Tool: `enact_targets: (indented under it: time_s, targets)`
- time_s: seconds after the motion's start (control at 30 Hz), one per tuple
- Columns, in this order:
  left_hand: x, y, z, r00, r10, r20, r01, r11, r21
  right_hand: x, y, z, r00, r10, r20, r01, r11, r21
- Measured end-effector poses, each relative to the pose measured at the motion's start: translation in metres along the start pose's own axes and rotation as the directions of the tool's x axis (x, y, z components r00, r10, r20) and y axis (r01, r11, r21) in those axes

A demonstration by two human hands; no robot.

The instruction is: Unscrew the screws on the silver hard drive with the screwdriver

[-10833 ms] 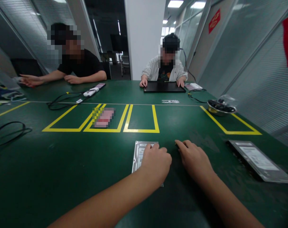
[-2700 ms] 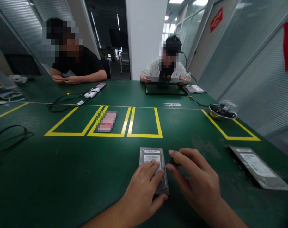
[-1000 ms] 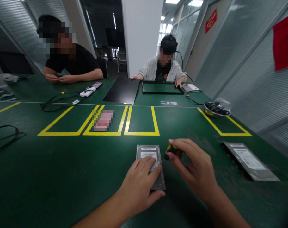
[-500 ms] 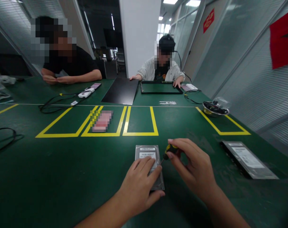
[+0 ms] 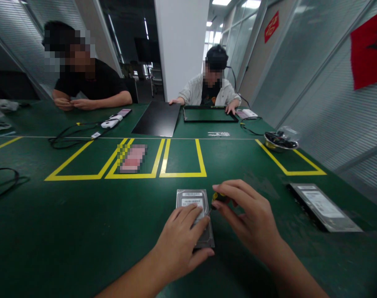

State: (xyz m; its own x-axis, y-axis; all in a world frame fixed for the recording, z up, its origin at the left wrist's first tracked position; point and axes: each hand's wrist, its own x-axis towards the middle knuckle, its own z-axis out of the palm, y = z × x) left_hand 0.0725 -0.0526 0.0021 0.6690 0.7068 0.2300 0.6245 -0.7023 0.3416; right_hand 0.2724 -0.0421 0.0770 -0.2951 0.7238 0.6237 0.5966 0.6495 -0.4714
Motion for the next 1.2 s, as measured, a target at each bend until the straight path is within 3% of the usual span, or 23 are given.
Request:
enact_targets:
  time_s: [0.27, 0.53, 0.97, 1.2]
  targets:
    - [0.0007, 0.0008, 0.0000, 1.000, -0.021, 0.017, 0.021, 1.000, -0.003, -0.0002, -0.0031, -0.0065, 0.996, -0.018, 0.092, 0.015, 0.999, 0.031]
    - [-0.0019, 0.0001, 0.0026, 1.000, -0.015, -0.009, 0.015, 1.000, -0.006, 0.0014, 0.0030, -0.0022, 0.999, 0.007, -0.037, -0.006, 1.000, 0.020]
    - [-0.0049, 0.0013, 0.0039, 1.000, -0.008, 0.011, 0.008, 1.000, 0.022, 0.0018, -0.0008, -0.0018, 0.998, 0.009, -0.061, -0.009, 1.000, 0.001]
    - [-0.0040, 0.0025, 0.0015, 1.000, -0.008, 0.017, 0.007, 1.000, 0.031, 0.0091, -0.0032, -0.0077, 0.999, -0.046, -0.004, 0.046, 0.999, -0.017]
